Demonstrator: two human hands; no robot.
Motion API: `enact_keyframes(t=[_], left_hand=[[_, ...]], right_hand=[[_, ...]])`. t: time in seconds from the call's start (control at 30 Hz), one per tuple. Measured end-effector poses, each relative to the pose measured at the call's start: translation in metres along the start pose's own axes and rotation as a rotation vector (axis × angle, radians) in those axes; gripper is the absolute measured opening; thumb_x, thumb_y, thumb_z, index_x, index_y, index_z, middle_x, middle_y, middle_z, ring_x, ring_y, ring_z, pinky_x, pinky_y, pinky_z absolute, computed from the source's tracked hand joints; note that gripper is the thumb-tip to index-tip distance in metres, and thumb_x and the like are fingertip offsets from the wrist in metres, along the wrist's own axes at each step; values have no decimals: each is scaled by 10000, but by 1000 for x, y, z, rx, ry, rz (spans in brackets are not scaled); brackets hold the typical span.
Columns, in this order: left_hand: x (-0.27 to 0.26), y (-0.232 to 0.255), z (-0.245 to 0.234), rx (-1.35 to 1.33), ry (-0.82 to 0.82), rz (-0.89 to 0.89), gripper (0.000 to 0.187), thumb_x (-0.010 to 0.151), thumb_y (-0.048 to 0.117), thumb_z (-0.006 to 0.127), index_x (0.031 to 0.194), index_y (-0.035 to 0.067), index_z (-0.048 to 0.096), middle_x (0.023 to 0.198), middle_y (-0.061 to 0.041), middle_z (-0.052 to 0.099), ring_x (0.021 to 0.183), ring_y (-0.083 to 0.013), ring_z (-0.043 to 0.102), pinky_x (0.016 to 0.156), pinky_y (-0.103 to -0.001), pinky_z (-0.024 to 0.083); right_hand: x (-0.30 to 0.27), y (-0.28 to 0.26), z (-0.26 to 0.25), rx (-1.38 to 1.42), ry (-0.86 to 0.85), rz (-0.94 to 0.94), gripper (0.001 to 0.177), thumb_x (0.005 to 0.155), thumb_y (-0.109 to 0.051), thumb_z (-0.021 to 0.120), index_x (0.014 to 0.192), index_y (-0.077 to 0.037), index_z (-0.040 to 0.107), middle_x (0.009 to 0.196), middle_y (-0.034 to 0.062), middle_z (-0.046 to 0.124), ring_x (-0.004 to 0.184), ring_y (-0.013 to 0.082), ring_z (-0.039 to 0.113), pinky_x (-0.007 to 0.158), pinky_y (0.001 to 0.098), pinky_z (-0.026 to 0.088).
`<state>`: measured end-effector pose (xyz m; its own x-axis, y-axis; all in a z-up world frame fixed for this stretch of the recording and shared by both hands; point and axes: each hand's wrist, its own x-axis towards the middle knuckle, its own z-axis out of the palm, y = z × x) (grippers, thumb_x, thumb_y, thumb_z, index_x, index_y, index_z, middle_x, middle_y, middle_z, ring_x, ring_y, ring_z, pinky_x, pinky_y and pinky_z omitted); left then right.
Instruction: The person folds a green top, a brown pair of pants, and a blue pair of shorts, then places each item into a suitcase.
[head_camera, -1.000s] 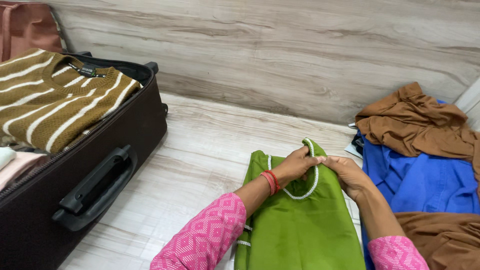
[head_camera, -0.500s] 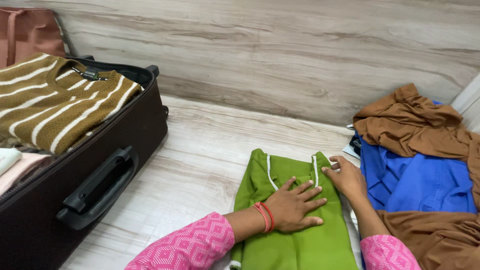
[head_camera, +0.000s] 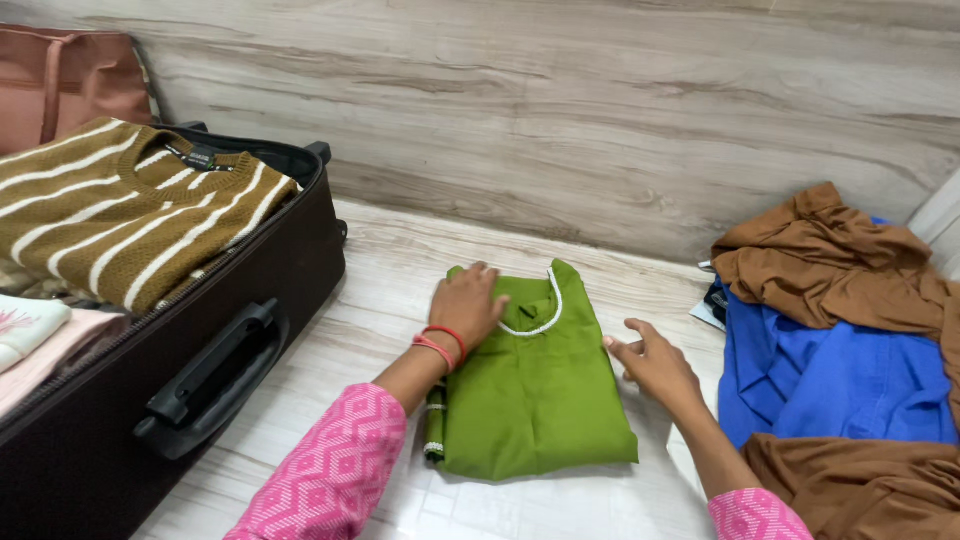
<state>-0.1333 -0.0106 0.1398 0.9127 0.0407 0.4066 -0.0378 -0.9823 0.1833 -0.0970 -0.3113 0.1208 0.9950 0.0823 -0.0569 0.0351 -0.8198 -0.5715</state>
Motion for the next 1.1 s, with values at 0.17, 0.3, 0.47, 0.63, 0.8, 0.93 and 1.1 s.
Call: enact_keyframes(t=[0.17,0.3,0.47,0.63,0.8,0.93,1.1], left_hand=[[-31,-40,-45,84,-476,-417,672,988,649,475,1362,98,565,1258,-155,738,1164,-303,703,953,-439,551],[-56,-38,-23,-287,-566,-333,917,907,694,527,1550,73,326,1345,-252,634,1237,-382,642,1059,-439,474],[-60,-24,11,-588,-358,-285,1072,786,387,784,1635,176,164,1423,-233,582,1297,-374,589,1097,-401,460],[-59,-39,21,-781,-382,-248,1030,768,122,815,1616,205,236,1458,-157,550,1282,-305,579,1031,-366,495],[-73,-43,3,-1186,-610,-265,794,810,-58,698,1547,123,465,1357,-100,647,1139,-219,651,884,-328,576],[-68,-53,-63,-1226,-616,-350,740,815,-19,702,1517,97,497,1290,-139,687,1046,-227,666,831,-353,564],[-60,-106,-214,-1126,-315,-244,750,786,-15,720,1485,6,450,1316,-104,654,1029,-220,694,804,-341,576]], right_hand=[[-16,-12,23,-219,-30,-143,1119,722,-595,809,1606,-222,232,1336,113,618,1201,313,630,935,472,540],[-30,-26,31,-284,-87,-94,1083,741,-568,806,1609,-292,220,1337,106,672,1224,338,656,979,492,539],[-50,-13,43,207,77,-134,832,808,-294,774,1552,-268,403,1263,157,715,1109,343,725,944,461,565],[-35,10,66,549,110,-480,918,757,38,750,1555,-172,348,1471,158,519,1265,252,532,980,357,485],[-44,3,43,656,-106,-259,873,781,81,637,1577,-231,460,1464,44,588,1153,169,624,942,290,499],[-57,-56,-8,581,-216,-417,762,828,39,629,1543,-201,517,1440,36,602,1073,142,596,905,260,478],[-79,-217,-72,390,-220,-527,703,929,-22,610,1592,-196,455,1565,11,537,1339,121,486,1078,279,342]])
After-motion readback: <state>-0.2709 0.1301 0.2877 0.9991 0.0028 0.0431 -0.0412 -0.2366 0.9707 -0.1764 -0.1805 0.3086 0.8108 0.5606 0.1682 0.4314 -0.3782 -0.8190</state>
